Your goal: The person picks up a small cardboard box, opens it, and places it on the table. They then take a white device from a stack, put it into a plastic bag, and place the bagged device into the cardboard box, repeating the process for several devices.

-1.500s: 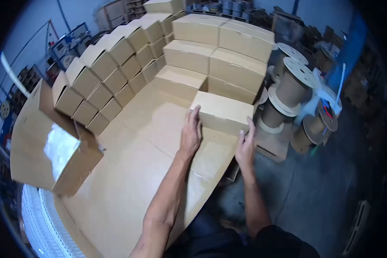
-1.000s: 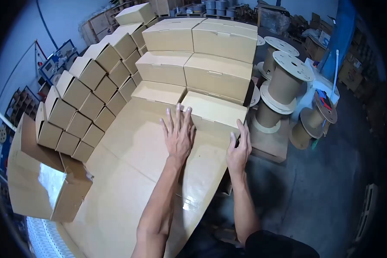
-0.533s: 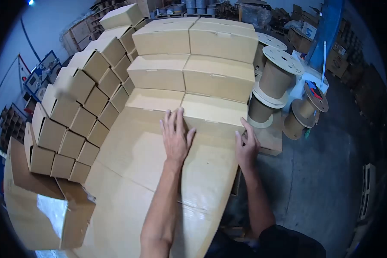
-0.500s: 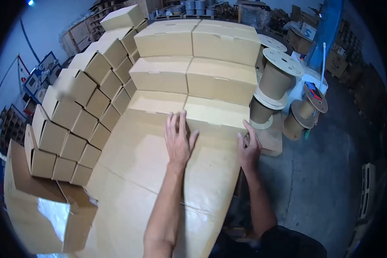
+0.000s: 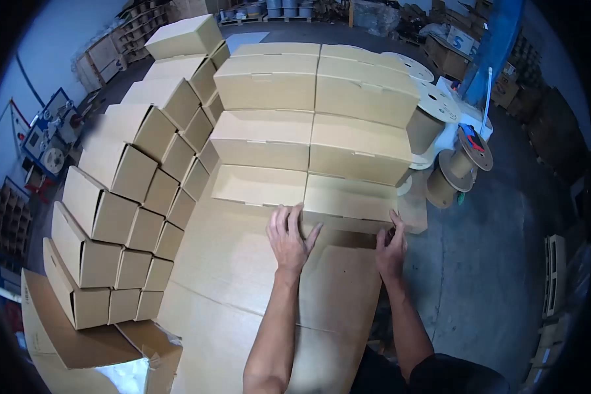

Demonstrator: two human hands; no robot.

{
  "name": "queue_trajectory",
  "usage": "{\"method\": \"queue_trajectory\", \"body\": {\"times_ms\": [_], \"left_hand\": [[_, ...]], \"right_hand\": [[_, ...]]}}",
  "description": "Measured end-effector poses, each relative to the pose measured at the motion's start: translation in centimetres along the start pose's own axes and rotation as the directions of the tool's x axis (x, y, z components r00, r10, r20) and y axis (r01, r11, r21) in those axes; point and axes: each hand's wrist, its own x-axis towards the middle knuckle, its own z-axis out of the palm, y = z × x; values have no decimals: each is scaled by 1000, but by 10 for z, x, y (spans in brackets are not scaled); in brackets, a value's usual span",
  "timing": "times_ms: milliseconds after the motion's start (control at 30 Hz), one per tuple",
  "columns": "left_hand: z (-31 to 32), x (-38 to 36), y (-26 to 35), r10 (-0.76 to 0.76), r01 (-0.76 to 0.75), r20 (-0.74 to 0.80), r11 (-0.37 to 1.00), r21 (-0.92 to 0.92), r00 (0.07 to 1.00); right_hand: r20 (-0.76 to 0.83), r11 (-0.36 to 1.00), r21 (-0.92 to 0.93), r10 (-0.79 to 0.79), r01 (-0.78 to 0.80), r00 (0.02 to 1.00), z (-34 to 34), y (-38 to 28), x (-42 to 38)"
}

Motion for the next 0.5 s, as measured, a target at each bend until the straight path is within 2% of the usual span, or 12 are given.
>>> {"method": "queue_trajectory", "body": {"times_ms": [133, 233, 333, 367, 433, 467, 500], "left_hand": [[-27, 7, 8, -21, 29, 97, 995, -90, 995], [-58, 34, 3, -19, 25, 63, 994, -103, 998], [-95, 104, -1, -26, 22, -17, 980, -197, 1000], [-106, 141, -3, -43, 28, -56, 972, -233, 998], [-123, 217, -8, -97, 50, -130, 945, -324, 987], [-127, 260, -15, -130, 56, -170, 922, -383, 977], [-127, 301, -27, -246, 157, -144, 878, -451, 959]], "right_hand": [[-26, 969, -196, -157, 149, 987, -6, -10, 1], [-176, 946, -245, -257, 210, 950, -17, -64, 10], [15, 937, 113, -335, 331, 942, -9, -133, 54], [-16, 901, 324, -301, 289, 954, 11, -167, 73], [73, 830, 417, -437, 371, 896, 41, -224, 128], [30, 763, 478, -509, 435, 860, 69, -248, 159], [-18, 689, 531, -573, 493, 819, 100, -271, 192]]}}
